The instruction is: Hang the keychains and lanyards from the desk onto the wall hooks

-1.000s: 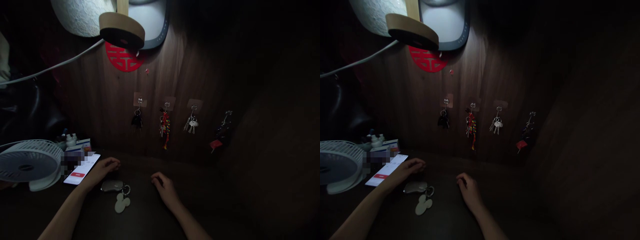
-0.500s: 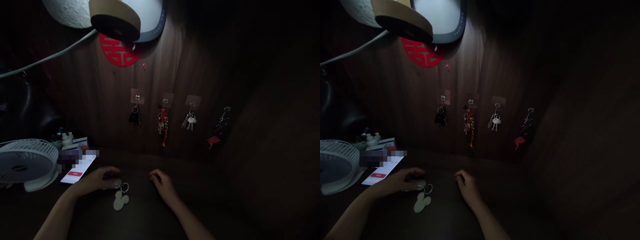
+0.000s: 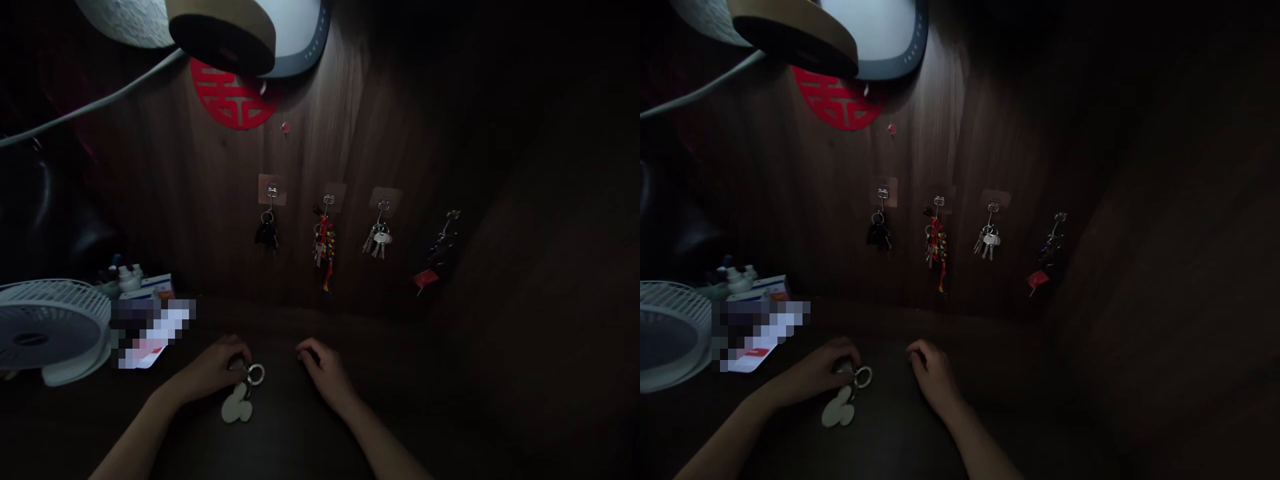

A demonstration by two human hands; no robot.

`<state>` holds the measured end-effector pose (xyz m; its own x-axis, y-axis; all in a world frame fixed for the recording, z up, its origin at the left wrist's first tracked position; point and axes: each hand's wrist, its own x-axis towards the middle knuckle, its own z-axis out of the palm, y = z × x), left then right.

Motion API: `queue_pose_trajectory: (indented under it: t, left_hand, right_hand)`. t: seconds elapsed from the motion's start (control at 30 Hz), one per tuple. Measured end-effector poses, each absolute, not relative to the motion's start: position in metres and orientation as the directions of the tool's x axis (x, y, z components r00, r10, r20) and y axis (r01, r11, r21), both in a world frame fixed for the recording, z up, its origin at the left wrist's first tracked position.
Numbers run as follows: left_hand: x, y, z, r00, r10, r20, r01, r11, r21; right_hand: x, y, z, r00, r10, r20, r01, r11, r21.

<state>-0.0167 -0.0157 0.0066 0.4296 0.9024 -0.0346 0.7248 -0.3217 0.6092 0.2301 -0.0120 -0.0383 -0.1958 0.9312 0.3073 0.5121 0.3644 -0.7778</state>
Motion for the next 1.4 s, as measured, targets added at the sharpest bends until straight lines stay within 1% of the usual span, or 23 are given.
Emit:
queue_pose_trajectory:
  t: [0.1,0.23,0.37,0.43,0.53,0.63,0.7,0.8,0.9,0.97,1.1,1.23,1.33,1.4]
  left_hand:
    - [-0.006,-0.014,0.0,0.458,0.889,0.012,0.707,-0.372,0.602]
    - [0.008,-0.014,-0.008,0.481,0.873,0.08,0.659,-0.42,0.624]
    - [0.018,-0.015,-0.013,0.449,0.883,0.14,0.643,-0.428,0.635]
    - [0.02,-0.014,-0.015,0.427,0.889,0.165,0.637,-0.425,0.642]
    - [0.022,-0.014,-0.016,0.405,0.889,0.211,0.593,-0.432,0.679]
    - [0.026,-0.013,-0.019,0.36,0.888,0.286,0.515,-0.444,0.733]
    - [0.03,-0.014,-0.021,0.326,0.889,0.321,0.466,-0.447,0.764]
    - [0.036,-0.014,-0.023,0.296,0.892,0.342,0.401,-0.441,0.803]
    - [0.039,-0.015,-0.021,0.277,0.897,0.344,0.347,-0.428,0.835]
    - [0.04,-0.016,-0.02,0.271,0.899,0.344,0.328,-0.422,0.845]
    - [0.04,-0.016,-0.02,0.263,0.899,0.351,0.318,-0.424,0.848]
    - [0.038,-0.014,-0.023,0.253,0.899,0.357,0.345,-0.428,0.835]
    - [0.036,-0.012,-0.022,0.27,0.893,0.359,0.364,-0.44,0.821]
    - [0.034,-0.012,-0.021,0.296,0.884,0.363,0.36,-0.455,0.815]
  right_hand:
    - [0.23,-0.012,-0.039,-0.21,0.921,0.328,0.523,0.39,-0.758]
    - [0.229,-0.014,-0.038,-0.253,0.901,0.352,0.541,0.433,-0.721]
    - [0.227,-0.017,-0.034,-0.333,0.87,0.363,0.563,0.492,-0.664]
    - [0.226,-0.018,-0.034,-0.343,0.869,0.357,0.57,0.495,-0.656]
    - [0.223,-0.018,-0.034,-0.303,0.898,0.318,0.549,0.437,-0.712]
    - [0.219,-0.019,-0.033,-0.275,0.931,0.239,0.465,0.347,-0.815]
    - [0.216,-0.02,-0.031,-0.272,0.943,0.192,0.424,0.297,-0.856]
    - [0.213,-0.02,-0.029,-0.27,0.946,0.181,0.369,0.275,-0.888]
    - [0.212,-0.018,-0.027,-0.305,0.933,0.19,0.295,0.282,-0.913]
    - [0.213,-0.016,-0.028,-0.303,0.934,0.189,0.285,0.278,-0.917]
    - [0.213,-0.013,-0.029,-0.247,0.951,0.188,0.296,0.259,-0.919]
    - [0.213,-0.012,-0.027,-0.169,0.958,0.231,0.311,0.274,-0.91]
    - [0.214,-0.014,-0.024,-0.13,0.936,0.326,0.352,0.351,-0.868]
    - [0.214,-0.017,-0.022,-0.127,0.901,0.414,0.381,0.43,-0.819]
